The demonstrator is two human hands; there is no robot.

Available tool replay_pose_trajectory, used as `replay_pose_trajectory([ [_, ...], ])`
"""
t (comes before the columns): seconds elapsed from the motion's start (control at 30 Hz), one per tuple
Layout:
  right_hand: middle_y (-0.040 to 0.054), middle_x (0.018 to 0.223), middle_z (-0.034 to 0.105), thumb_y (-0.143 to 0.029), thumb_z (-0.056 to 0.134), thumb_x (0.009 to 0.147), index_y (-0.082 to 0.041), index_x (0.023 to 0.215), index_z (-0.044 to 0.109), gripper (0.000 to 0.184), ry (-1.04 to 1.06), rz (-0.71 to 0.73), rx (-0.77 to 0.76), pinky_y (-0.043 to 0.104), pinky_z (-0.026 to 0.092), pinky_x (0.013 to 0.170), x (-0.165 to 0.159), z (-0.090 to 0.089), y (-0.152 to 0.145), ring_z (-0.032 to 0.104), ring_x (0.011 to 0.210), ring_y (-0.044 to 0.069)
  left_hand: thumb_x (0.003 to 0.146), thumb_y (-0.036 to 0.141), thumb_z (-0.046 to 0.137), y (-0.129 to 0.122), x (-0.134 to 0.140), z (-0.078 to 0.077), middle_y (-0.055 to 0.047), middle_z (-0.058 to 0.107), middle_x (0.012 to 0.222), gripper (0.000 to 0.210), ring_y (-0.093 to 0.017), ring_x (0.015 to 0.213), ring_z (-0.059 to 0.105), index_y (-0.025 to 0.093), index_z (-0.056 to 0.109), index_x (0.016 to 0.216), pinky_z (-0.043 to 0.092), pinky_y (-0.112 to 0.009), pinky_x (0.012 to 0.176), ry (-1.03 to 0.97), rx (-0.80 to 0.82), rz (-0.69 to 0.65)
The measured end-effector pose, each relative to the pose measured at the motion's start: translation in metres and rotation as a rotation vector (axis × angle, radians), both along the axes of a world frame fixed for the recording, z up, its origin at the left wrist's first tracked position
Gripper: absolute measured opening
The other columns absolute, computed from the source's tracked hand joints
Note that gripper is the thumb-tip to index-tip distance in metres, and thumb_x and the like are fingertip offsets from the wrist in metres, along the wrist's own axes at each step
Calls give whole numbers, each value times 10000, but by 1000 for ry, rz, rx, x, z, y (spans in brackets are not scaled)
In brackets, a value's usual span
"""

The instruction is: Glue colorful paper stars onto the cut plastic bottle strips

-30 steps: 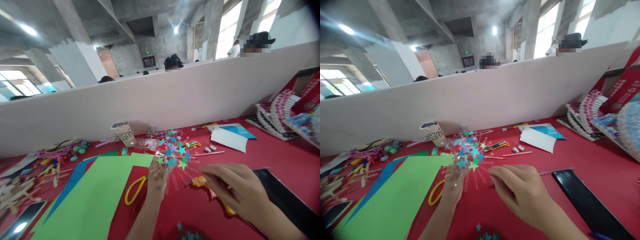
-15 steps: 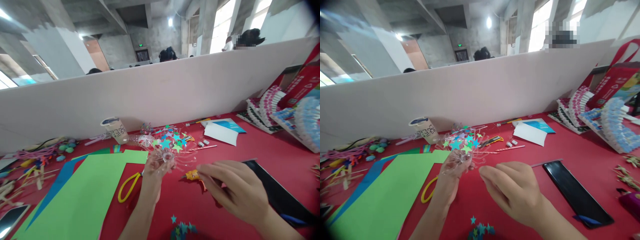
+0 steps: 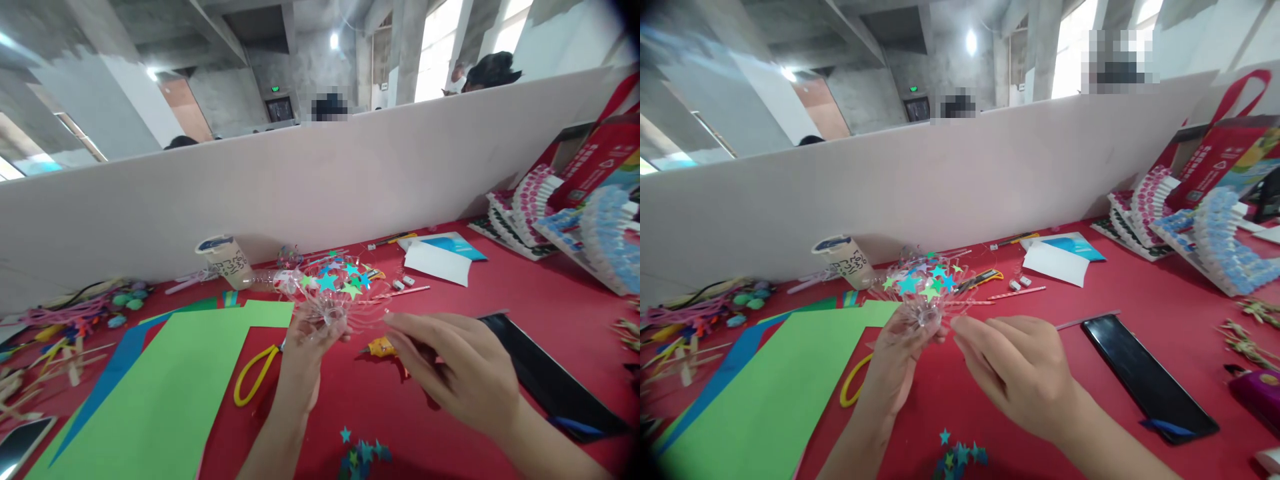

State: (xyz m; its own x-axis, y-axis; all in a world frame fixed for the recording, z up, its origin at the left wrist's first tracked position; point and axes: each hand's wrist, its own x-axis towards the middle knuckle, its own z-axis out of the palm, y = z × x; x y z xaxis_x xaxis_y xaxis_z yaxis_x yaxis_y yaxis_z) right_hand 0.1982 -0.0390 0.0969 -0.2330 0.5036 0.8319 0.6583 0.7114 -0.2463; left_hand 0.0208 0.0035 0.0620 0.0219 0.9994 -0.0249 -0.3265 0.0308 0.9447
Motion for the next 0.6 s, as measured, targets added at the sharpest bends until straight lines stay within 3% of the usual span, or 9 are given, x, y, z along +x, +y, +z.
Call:
replay_pose_trajectory([
  [0.6,-49,586,536,-123,575,839,-141,1090,547,253,-21,61,-93,216,343,488,-4,-5,5,417,479,82,663,164,734,-2,1,3,10,655,715,209,-120,639,614,161,613,833,486,-238,606,22,39,-47],
])
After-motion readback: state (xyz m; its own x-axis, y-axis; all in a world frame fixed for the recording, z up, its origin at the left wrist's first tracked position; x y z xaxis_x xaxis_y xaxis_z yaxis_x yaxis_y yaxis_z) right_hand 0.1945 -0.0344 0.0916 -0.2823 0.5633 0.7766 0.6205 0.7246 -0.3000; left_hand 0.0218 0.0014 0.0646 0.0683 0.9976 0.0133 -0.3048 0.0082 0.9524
